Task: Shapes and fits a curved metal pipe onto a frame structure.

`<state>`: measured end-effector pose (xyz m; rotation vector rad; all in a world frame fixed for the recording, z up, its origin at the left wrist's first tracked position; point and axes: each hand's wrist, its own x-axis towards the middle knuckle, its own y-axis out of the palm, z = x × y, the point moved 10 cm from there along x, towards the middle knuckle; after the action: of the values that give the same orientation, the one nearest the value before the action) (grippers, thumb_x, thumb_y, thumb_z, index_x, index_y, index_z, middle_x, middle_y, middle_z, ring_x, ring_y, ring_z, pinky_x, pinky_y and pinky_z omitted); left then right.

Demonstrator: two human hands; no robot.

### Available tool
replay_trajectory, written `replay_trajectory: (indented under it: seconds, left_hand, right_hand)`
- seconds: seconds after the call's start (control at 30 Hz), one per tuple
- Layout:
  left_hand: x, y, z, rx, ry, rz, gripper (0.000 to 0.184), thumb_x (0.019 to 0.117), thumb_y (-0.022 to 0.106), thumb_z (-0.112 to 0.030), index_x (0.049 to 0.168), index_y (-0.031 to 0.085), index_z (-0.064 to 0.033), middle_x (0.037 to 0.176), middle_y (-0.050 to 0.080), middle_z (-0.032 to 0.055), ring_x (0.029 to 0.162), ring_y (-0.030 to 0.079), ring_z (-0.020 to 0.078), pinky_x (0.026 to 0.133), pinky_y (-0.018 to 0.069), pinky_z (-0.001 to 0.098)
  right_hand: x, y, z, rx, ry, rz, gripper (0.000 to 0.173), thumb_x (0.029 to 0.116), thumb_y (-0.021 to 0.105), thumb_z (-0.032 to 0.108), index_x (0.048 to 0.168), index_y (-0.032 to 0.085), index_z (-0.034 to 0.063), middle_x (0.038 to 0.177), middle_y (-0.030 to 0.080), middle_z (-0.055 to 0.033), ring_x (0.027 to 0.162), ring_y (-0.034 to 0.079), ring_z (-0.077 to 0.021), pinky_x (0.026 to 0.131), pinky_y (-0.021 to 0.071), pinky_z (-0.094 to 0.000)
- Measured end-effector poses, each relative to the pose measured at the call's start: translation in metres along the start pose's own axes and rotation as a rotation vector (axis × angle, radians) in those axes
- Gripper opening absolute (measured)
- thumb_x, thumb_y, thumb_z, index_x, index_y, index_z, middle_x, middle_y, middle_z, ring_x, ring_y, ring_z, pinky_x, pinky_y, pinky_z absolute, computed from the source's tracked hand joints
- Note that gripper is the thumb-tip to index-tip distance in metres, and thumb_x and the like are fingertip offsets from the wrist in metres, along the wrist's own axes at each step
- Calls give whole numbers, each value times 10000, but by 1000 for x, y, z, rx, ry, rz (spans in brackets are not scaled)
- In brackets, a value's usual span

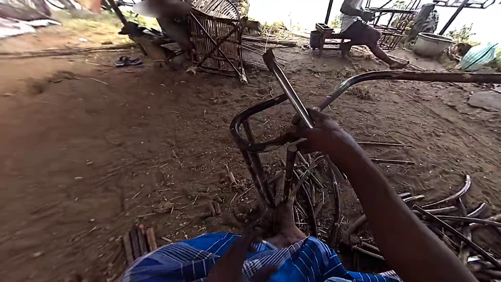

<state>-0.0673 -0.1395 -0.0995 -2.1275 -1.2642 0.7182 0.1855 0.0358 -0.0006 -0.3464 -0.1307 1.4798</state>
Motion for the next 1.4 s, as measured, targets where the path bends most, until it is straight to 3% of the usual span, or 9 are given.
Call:
replay_trajectory:
  seconds: [0.07, 0.23, 0.4, 0.67, 0.8, 1.0, 1.13, 1.23, 1.4]
  left_hand:
    - [70, -19, -28, -71, 141, -243, 684, 888, 733, -514, 1436, 557, -145, 1245, 678, 42, 1088, 688, 178, 917, 595, 447]
    - [175, -30, -72, -291, 180, -323, 704, 824, 843, -463, 1400, 608, -133, 1247, 704, 53, 1084, 688, 188, 954, 563, 476]
    - [176, -37, -75, -178, 148, -427, 304, 930, 730, -473, 1096, 773, -223, 954, 754, -23, 759, 679, 150, 722, 557, 482]
    - [175, -48, -80, 42, 49, -382, 314, 961, 645, -482, 1037, 760, -200, 941, 732, 54, 863, 698, 274, 734, 532, 599]
    - [180, -50, -86, 101, 129, -377, 318, 978, 629, -481, 1038, 754, -195, 919, 737, 40, 832, 702, 251, 724, 530, 589]
    - [178, -46, -79, -24, 220, -453, 330, 957, 661, -498, 1106, 759, -221, 969, 747, -27, 901, 697, 165, 842, 512, 583]
    - [177, -50, -66, 20, 149, -555, 336, 959, 624, -513, 1046, 761, -219, 930, 754, -9, 899, 709, 200, 849, 497, 614]
    - [184, -47, -63, -60, 182, -519, 294, 968, 642, -464, 1029, 761, -202, 909, 751, -27, 842, 726, 124, 781, 602, 471]
    - [191, -44, -70, -52, 226, -435, 273, 966, 653, -414, 1014, 741, -159, 884, 728, 15, 824, 711, 162, 764, 584, 494]
  right_hand:
    - [-3, -1, -1, -13, 61, 0, 308, 1009, 659, 191, 1309, 590, 170, 995, 734, -101, 756, 736, -228, 625, 621, -388]
    - [-1, 2, 4, -86, 60, 12, 246, 984, 695, 221, 1205, 640, 130, 961, 725, -95, 741, 721, -203, 632, 615, -371]
    - [0, -1, 3, 43, 85, -22, 235, 942, 710, 85, 1165, 644, 53, 857, 697, -93, 647, 672, -146, 586, 584, -281]
    - [-7, -6, 6, 135, 85, -54, 236, 958, 645, 21, 1191, 608, 33, 900, 699, -118, 688, 708, -178, 612, 619, -307]
    - [-3, -21, 32, -233, -31, -84, 155, 947, 705, 160, 1093, 681, 111, 681, 591, -9, 443, 491, -64, 401, 423, -211]
    - [13, 25, 51, -395, -93, 314, 329, 977, 668, 111, 1304, 638, 134, 1183, 696, -55, 576, 627, -115, 483, 541, -260]
    - [19, 41, 41, -610, 37, 409, 177, 989, 660, 203, 1125, 684, 91, 827, 681, -51, 542, 604, -103, 492, 536, -251]
    - [13, 41, 43, -712, 3, 464, 145, 973, 657, 131, 1103, 707, 93, 753, 652, -39, 493, 530, -75, 464, 470, -219]
    - [11, 42, 47, -828, -22, 459, 109, 973, 674, 163, 1049, 700, 88, 715, 623, -33, 466, 487, -73, 428, 416, -218]
